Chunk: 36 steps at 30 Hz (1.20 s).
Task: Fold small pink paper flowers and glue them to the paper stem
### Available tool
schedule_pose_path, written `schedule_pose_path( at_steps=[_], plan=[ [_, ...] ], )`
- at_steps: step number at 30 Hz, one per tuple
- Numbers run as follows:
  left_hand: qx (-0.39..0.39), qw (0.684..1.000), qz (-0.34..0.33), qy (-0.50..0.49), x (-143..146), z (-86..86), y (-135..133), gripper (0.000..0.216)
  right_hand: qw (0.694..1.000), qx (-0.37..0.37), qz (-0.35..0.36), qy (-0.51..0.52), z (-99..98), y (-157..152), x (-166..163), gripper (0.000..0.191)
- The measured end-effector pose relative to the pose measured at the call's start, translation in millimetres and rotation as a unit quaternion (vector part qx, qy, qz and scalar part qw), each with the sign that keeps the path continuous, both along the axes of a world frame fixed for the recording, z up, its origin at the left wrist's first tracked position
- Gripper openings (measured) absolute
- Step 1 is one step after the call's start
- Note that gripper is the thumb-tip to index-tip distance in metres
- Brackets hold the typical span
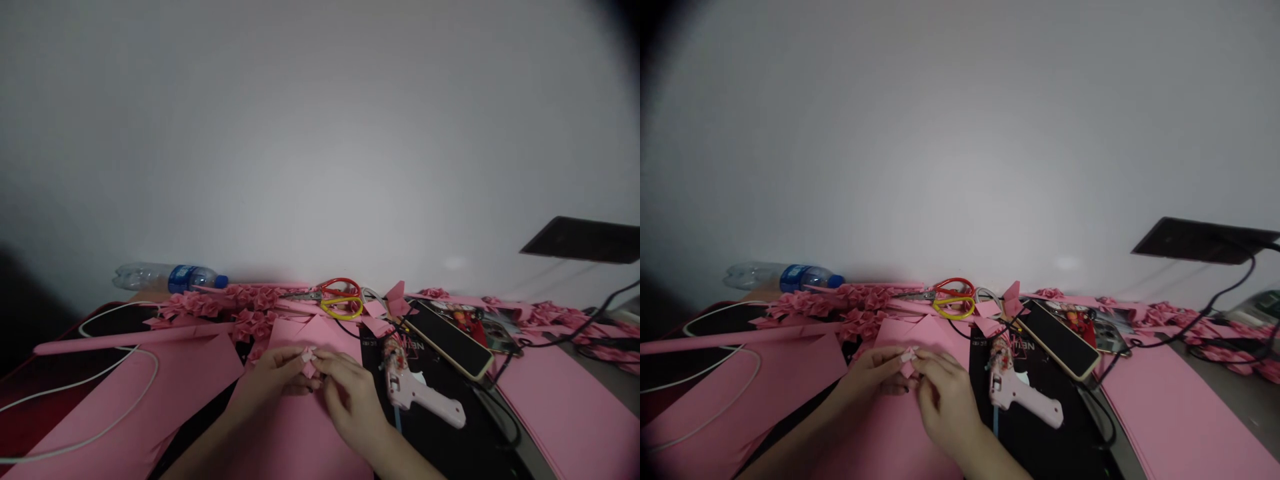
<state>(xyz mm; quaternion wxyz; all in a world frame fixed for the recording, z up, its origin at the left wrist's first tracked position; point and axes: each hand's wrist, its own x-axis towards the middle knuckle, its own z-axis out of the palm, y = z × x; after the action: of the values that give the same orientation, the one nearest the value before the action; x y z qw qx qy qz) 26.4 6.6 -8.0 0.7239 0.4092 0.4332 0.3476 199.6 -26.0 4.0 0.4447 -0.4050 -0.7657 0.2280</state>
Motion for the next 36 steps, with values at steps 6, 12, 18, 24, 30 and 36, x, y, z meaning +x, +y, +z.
schedule_pose_path(
  at_steps=[6,12,18,24,30,36],
  plan=[
    [0.054,0.998,-0.026,0.009,1.3,0.7,0.2,0.045,0.995,-0.061,-0.042,0.064,-3.1,1.8,-0.2,0.033],
    [0.074,0.995,0.000,0.060,3.3,-3.0,-1.6,0.036,0.980,-0.137,-0.075,0.122,-7.1,6.8,-2.7,0.015],
    [0.085,0.991,-0.037,0.097,6.7,7.7,-4.4,0.028,0.971,-0.220,-0.034,0.085,-9.8,9.3,-3.7,0.025],
    [0.113,0.986,-0.045,0.117,7.1,10.5,-5.5,0.017,0.978,-0.204,-0.009,0.031,-11.0,8.1,-3.2,0.025],
    [0.110,0.985,-0.045,0.122,7.9,8.9,-6.5,0.011,0.981,-0.194,-0.010,-0.010,-12.0,6.6,-4.0,0.021],
    [0.101,0.987,-0.038,0.115,9.2,6.3,-6.7,0.009,0.983,-0.177,-0.015,-0.039,-12.4,7.6,-5.1,0.025]
  ],
)
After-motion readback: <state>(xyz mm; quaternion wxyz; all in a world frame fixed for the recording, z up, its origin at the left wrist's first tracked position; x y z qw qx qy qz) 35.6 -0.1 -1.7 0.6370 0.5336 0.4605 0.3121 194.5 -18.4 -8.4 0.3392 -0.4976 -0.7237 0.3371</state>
